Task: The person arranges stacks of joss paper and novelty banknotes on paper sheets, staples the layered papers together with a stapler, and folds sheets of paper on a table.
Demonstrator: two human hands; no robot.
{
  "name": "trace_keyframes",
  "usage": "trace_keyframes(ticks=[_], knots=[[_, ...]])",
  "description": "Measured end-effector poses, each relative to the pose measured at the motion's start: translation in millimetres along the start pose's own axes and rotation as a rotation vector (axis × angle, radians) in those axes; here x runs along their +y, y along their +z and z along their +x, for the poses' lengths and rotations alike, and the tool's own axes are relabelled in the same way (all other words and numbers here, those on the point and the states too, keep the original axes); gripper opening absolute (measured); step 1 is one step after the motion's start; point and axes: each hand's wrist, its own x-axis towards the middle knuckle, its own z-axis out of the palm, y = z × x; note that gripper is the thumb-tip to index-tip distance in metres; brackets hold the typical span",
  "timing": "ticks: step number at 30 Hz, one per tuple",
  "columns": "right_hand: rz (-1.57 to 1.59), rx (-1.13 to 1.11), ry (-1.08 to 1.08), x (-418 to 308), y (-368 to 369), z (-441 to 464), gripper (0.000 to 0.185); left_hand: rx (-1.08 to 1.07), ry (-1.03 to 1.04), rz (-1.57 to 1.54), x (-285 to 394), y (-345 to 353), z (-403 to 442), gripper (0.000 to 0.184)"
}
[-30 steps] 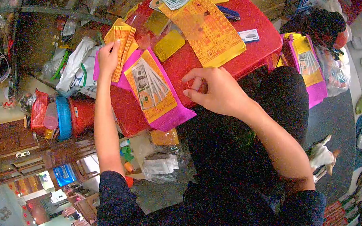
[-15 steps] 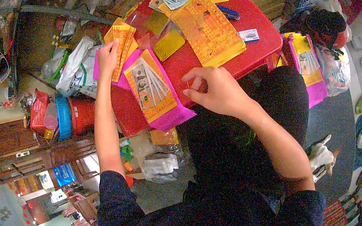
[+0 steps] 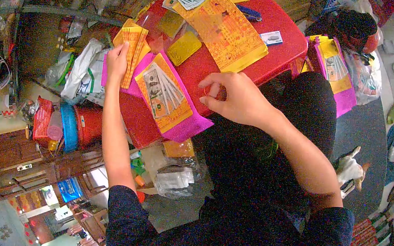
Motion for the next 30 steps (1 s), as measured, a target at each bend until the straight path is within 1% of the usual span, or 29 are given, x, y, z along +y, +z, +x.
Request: trace_keyframes(ticks=[3,8,11,14,17,20,23,30], knots=[[-0.009,-0.009,0.057,-7,-3,0,0.025,-0.021,-0.010,-0.034,-2,-1,2,0.040],[-0.008,0.003,0.035,-5,-2,0,0.025,0.011,0.030,-0.066,-1,-1,1,0.040],[0.007,0.000,0.016,-1,-1,0,0.025,-0.006,0.000,-0.047,-4,-1,2,0.039],[0.017,0.000,0.006,0,0,0,0.026,0.001,0.032,-0.065,-3,-1,2,0.038],[0.008,0.001,0.000,0,0,0,0.026,-0.081,-0.040,0.029,-11,-6,6,0.041],[0.007,-0.001,0.010,-1,0,0,0.025,-0.025,0.029,-0.022,4,-6,2,0.037],[0.001,0.001,0.028,-3,-1,0,0.025,-0.012,0.040,-0.010,11,-7,0,0.037],[-0.016,-0.007,0.030,-6,-3,0,0.026,-0.025,0.007,-0.068,6,-6,1,0.036]])
